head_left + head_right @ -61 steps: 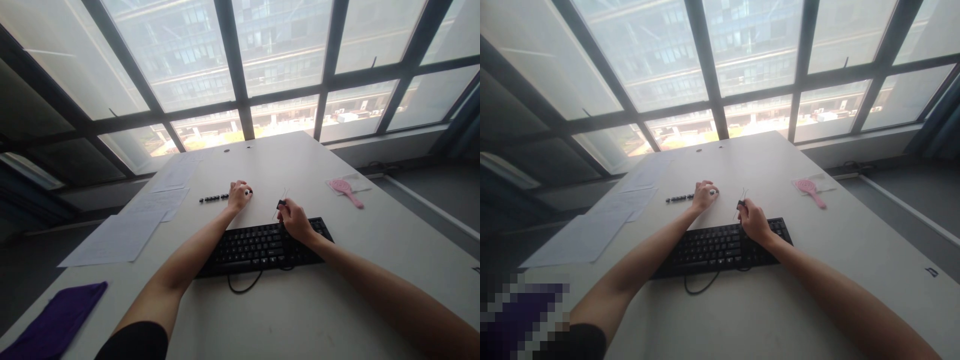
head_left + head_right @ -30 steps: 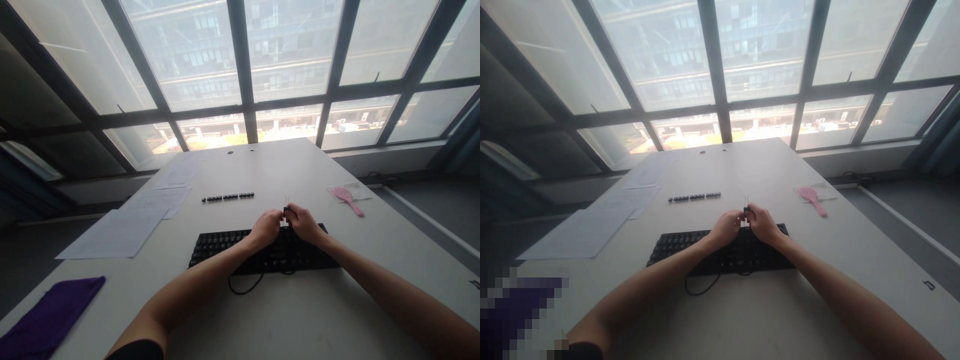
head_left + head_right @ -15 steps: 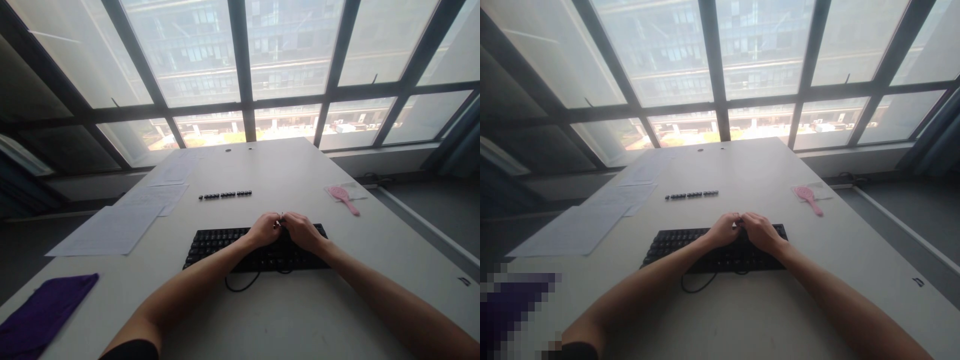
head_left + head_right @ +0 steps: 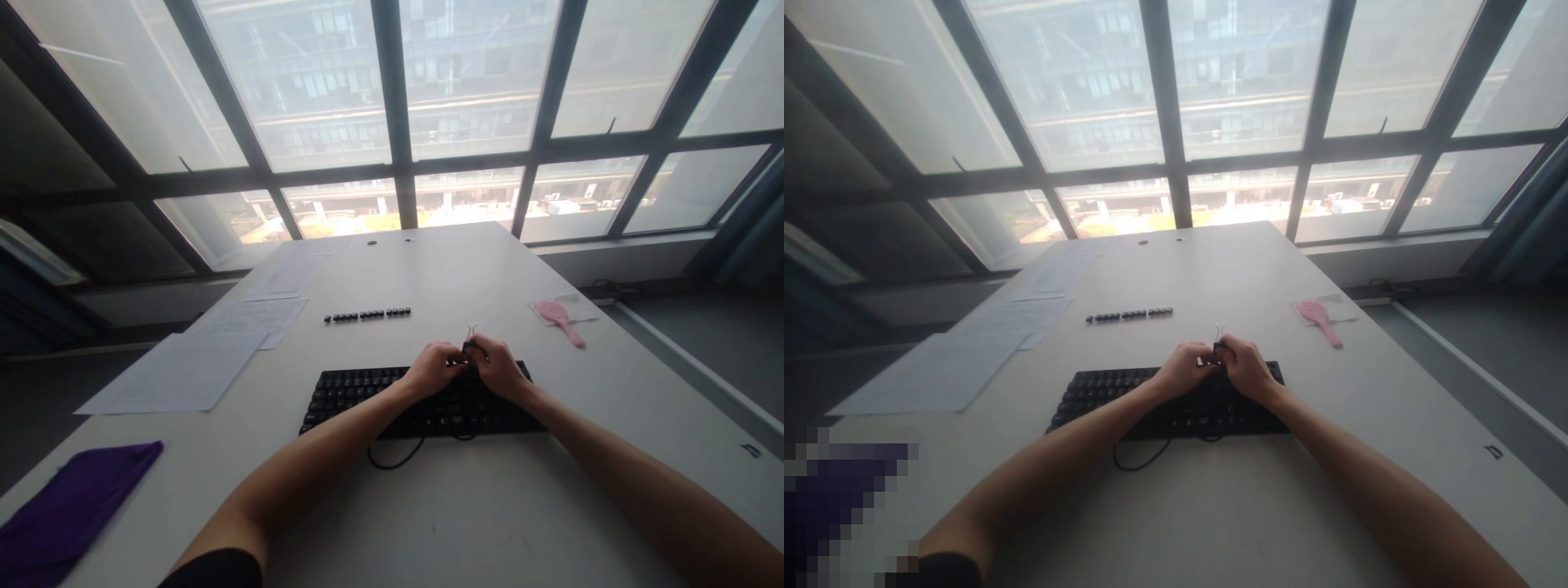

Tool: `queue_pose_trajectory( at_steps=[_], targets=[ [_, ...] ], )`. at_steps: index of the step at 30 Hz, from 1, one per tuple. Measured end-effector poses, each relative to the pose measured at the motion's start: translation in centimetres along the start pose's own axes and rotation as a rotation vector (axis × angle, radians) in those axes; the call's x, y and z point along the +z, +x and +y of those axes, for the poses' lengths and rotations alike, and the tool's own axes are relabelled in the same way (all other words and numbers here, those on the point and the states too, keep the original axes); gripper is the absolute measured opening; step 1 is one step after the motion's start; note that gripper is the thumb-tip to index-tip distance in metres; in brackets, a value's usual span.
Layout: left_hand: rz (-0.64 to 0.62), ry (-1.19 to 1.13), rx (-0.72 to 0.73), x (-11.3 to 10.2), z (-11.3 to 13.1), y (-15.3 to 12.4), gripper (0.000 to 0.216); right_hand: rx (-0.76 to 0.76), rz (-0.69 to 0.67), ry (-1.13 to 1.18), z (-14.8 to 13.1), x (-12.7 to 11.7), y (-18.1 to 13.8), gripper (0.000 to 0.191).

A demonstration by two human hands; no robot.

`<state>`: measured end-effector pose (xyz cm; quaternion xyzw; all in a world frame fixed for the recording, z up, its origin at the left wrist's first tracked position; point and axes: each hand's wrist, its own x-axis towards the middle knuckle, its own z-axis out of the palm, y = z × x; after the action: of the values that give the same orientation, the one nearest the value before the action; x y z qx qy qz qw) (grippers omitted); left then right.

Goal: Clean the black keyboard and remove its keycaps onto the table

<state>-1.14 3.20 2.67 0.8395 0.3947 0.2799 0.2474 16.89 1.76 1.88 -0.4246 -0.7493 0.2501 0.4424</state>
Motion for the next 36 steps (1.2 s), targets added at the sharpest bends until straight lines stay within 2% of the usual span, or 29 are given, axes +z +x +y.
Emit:
queue_pose_trajectory(
  at_steps=[6,11,15,18,25,28,31,34,36],
  targets=[
    [0.115,-0.068,0.01,-0.3,0.8,0.0,0.012,0.042,0.143,0.068,0.0,-0.2,0.2,0.018],
    [0.14,-0.099,0.069,-0.2,0.7,-0.2,0.02,-0.013,0.189,0.029,0.0,0.0,-0.1,0.017],
    [0.216,-0.088,0.096,-0.2,0.8,-0.3,0.032,-0.087,0.192,-0.089,-0.1,0.3,-0.3,0.016],
    [0.247,-0.097,0.084,-0.1,1.1,-0.4,0.042,-0.056,0.201,-0.114,0.0,0.5,-0.2,0.015],
    [0.176,0.098,0.21,-0.2,1.3,-0.6,0.025,0.069,0.188,-0.02,-0.1,0.3,0.3,0.015],
    [0.167,0.111,0.238,-0.2,1.3,-0.5,0.018,0.101,0.182,0.025,0.0,0.3,0.5,0.016],
    [0.214,0.038,0.197,-0.1,1.2,-0.4,0.015,0.109,0.209,0.058,0.1,0.2,0.6,0.018],
    [0.214,-0.018,0.069,-0.6,0.7,-0.2,0.015,0.115,0.245,0.073,0.4,0.3,0.7,0.02],
    [0.211,0.005,-0.027,-1.8,-0.1,0.1,0.015,0.116,0.25,0.087,0.5,0.4,0.6,0.02]
  ],
)
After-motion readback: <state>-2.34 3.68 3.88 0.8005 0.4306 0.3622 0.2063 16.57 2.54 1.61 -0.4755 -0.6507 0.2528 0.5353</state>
